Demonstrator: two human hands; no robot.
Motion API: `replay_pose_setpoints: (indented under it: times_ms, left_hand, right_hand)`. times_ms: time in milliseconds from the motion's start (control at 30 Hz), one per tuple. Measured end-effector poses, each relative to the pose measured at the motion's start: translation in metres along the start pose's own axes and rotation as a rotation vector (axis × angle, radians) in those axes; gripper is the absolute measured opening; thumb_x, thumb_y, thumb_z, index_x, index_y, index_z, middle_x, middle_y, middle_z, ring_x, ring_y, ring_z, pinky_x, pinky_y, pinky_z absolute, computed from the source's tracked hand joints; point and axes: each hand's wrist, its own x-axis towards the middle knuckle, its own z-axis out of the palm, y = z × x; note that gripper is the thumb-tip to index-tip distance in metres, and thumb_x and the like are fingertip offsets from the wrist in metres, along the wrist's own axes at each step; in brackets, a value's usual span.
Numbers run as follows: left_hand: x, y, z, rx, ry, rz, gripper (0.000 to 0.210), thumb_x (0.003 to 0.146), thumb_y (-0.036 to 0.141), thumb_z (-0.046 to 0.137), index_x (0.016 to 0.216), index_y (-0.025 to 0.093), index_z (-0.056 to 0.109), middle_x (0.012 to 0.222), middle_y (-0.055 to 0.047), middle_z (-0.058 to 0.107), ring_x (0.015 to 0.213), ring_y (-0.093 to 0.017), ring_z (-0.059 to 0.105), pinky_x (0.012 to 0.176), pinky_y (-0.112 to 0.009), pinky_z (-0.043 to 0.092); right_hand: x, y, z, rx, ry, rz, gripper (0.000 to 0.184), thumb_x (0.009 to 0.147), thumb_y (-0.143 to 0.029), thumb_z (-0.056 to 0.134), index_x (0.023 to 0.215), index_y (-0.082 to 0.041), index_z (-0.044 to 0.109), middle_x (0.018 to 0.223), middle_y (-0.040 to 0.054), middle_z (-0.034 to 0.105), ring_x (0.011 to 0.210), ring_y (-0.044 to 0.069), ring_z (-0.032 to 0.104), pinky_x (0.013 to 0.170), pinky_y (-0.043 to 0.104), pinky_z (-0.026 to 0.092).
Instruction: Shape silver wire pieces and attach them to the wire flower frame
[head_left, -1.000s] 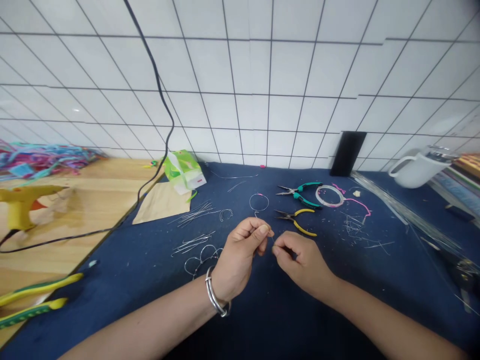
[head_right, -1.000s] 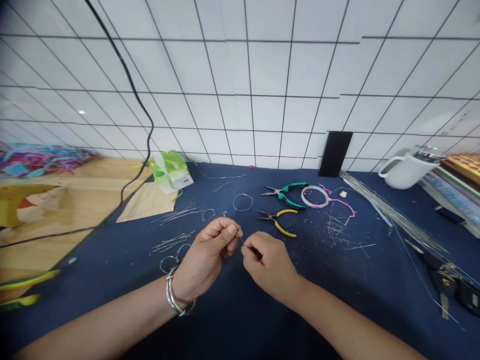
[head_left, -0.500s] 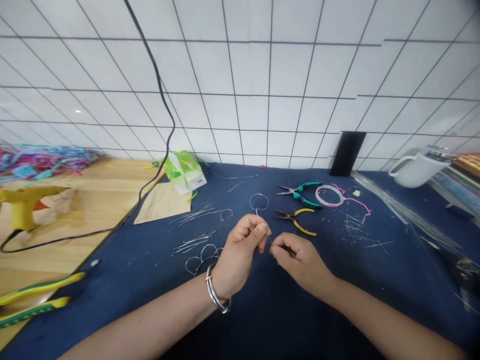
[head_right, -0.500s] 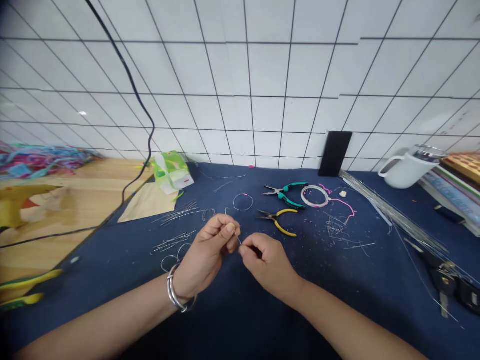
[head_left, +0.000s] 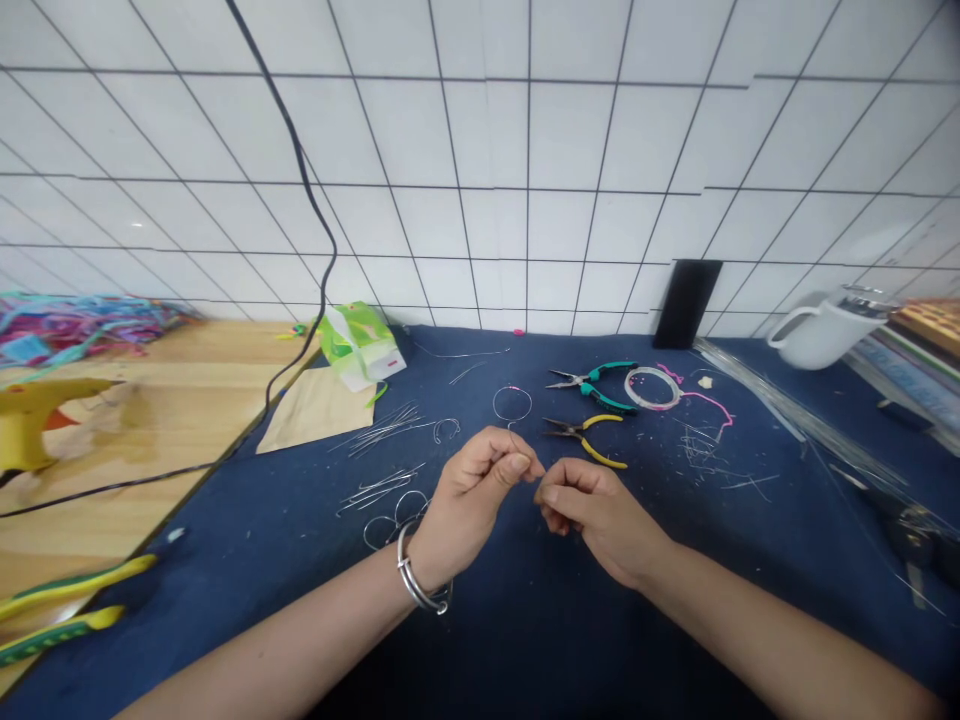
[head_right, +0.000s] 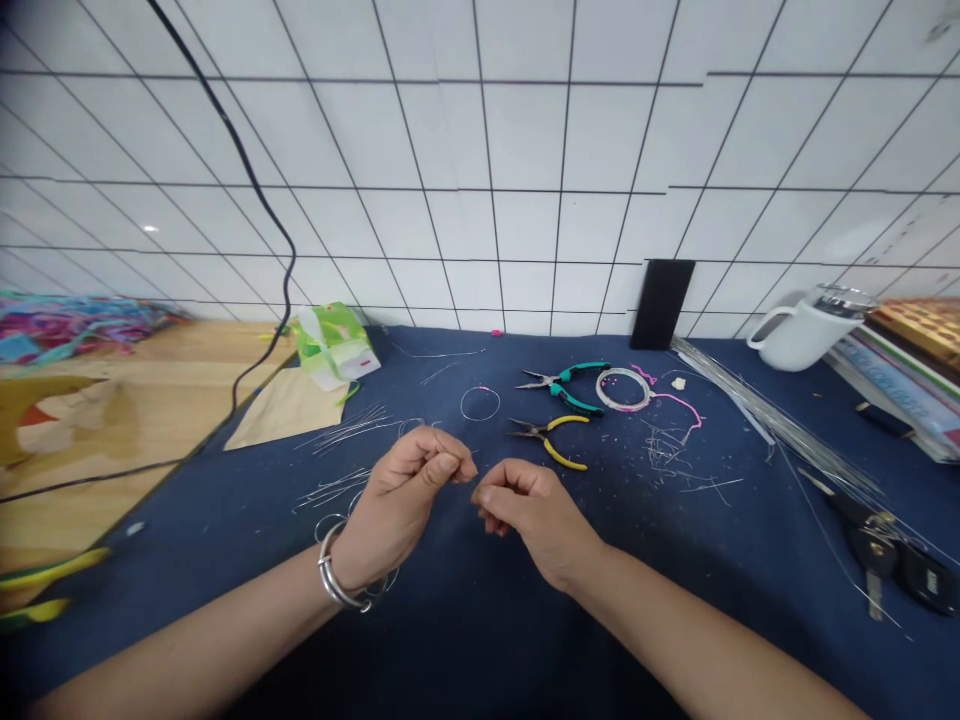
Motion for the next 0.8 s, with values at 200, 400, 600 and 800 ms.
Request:
replay_pose_setpoints:
  times_ms: [200,400,600,800]
  left_hand:
    - [-0.005,0.011,-0.006,0.346,-0.124,0.216,0.013,0.084,0.011,0.049,0.080,0.018,0.060,0.077,-0.004,0.061,0.072,-0.015,0.058,0.067,-0.027,0.045]
    - [-0.013,0.014,0.001,0.724,-0.278,0.783,0.024,0.076,0.004,0.054,0.093,0.019,0.063,0.085,-0.008,0.070,0.082,-0.020,0.065,0.070,-0.031,0.051]
    - [-0.016,0.011,0.004,0.626,-0.179,0.762,0.025,0.077,0.001,0.051,0.095,0.017,0.060,0.094,-0.009,0.068,0.093,-0.021,0.063,0.076,-0.034,0.053]
    - [-0.009,0.016,0.010,0.019,0.119,0.001,0.011,0.087,0.016,0.048,0.086,0.018,0.059,0.086,-0.004,0.065,0.070,-0.013,0.061,0.057,-0.023,0.048]
  right_hand:
    - [-0.001,0.001,-0.001,-0.130,0.037,-0.097,0.011,0.077,-0.017,0.052,0.066,-0.018,0.050,0.061,-0.0050,0.045,0.056,0.008,0.041,0.053,0.021,0.034]
    - [-0.008,-0.006,0.004,-0.536,0.229,-0.325,0.013,0.079,-0.019,0.052,0.066,-0.018,0.050,0.061,-0.0036,0.047,0.059,0.010,0.043,0.056,0.023,0.035]
    - [-0.011,-0.012,0.005,-0.526,0.321,-0.374,0.015,0.083,-0.022,0.048,0.070,-0.017,0.051,0.064,-0.0027,0.047,0.059,0.010,0.043,0.056,0.023,0.036]
    - [-0.013,-0.017,0.003,-0.352,0.203,-0.293,0.016,0.085,-0.028,0.050,0.073,-0.017,0.053,0.060,-0.0048,0.045,0.054,0.008,0.039,0.050,0.020,0.034]
